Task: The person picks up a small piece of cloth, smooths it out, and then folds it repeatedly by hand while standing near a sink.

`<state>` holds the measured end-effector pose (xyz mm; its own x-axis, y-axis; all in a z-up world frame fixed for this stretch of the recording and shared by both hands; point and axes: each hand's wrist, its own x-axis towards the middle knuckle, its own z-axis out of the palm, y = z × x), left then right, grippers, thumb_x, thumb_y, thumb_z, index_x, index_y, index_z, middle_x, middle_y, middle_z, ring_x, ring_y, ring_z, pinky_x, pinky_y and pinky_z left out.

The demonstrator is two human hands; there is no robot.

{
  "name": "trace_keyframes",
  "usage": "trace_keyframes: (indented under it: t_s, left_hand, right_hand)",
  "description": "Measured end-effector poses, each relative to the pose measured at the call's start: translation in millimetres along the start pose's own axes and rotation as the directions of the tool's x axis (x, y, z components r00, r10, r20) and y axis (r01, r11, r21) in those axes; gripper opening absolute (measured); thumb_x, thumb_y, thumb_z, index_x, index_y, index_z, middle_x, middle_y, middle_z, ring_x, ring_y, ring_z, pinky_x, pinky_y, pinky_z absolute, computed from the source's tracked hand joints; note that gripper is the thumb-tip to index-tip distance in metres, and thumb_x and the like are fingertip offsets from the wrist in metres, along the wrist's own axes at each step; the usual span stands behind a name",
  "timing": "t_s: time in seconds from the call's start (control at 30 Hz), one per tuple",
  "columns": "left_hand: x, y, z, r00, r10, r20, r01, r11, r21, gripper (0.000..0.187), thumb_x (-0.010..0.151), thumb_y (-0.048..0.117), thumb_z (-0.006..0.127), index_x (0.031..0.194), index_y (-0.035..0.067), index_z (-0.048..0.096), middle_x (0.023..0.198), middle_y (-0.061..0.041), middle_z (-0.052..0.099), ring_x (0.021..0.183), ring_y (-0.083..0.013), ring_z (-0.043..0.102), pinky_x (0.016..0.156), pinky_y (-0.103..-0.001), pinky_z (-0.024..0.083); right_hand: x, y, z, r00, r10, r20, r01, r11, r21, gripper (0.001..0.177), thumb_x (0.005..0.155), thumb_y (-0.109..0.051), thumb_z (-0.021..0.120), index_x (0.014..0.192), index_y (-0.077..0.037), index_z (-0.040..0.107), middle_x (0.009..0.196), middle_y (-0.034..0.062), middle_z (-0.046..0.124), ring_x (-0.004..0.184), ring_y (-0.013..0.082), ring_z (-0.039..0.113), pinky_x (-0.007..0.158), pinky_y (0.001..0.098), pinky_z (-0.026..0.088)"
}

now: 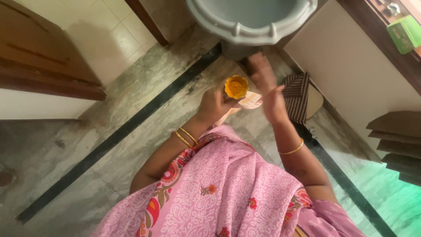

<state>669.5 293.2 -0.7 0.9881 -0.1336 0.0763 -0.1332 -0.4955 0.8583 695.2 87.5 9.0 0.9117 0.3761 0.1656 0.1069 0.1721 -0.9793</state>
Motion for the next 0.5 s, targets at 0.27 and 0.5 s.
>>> trace_keyframes:
  t_s: [0.27, 0.5]
  left_hand:
    - [1, -30, -29, 0.986, 0.071, -0.152, -0.068, 0.997, 0.024, 0.052, 0.084, 0.033, 0.085, 0.121, 0.005, 0.063, 0.086, -0.016, 0.073, 0.077, -0.0346, 0.074, 0.066, -0.042, 0.057]
    - [-12, -73, -100, 0.962, -0.187, -0.200, 0.197, 0.980, 0.029, 0.059, 0.080, 0.036, 0.088, 0.121, 0.001, 0.063, 0.082, -0.018, 0.074, 0.074, -0.0339, 0.074, 0.066, -0.041, 0.058]
  right_hand:
    - [35, 12, 36, 0.965, 0.045, 0.258, -0.068, 0.995, 0.079, 0.109, 0.095, -0.085, 0.029, 0.166, -0.004, 0.015, 0.174, 0.0135, 0.020, 0.163, 0.0298, 0.017, 0.132, 0.0467, 0.016]
    - [95, 17, 118, 0.975, 0.119, 0.188, -0.101, 0.990, -0.101, 0.114, 0.093, -0.089, 0.018, 0.164, -0.001, 0.024, 0.172, 0.0162, 0.027, 0.161, 0.0302, 0.027, 0.129, 0.0436, 0.027]
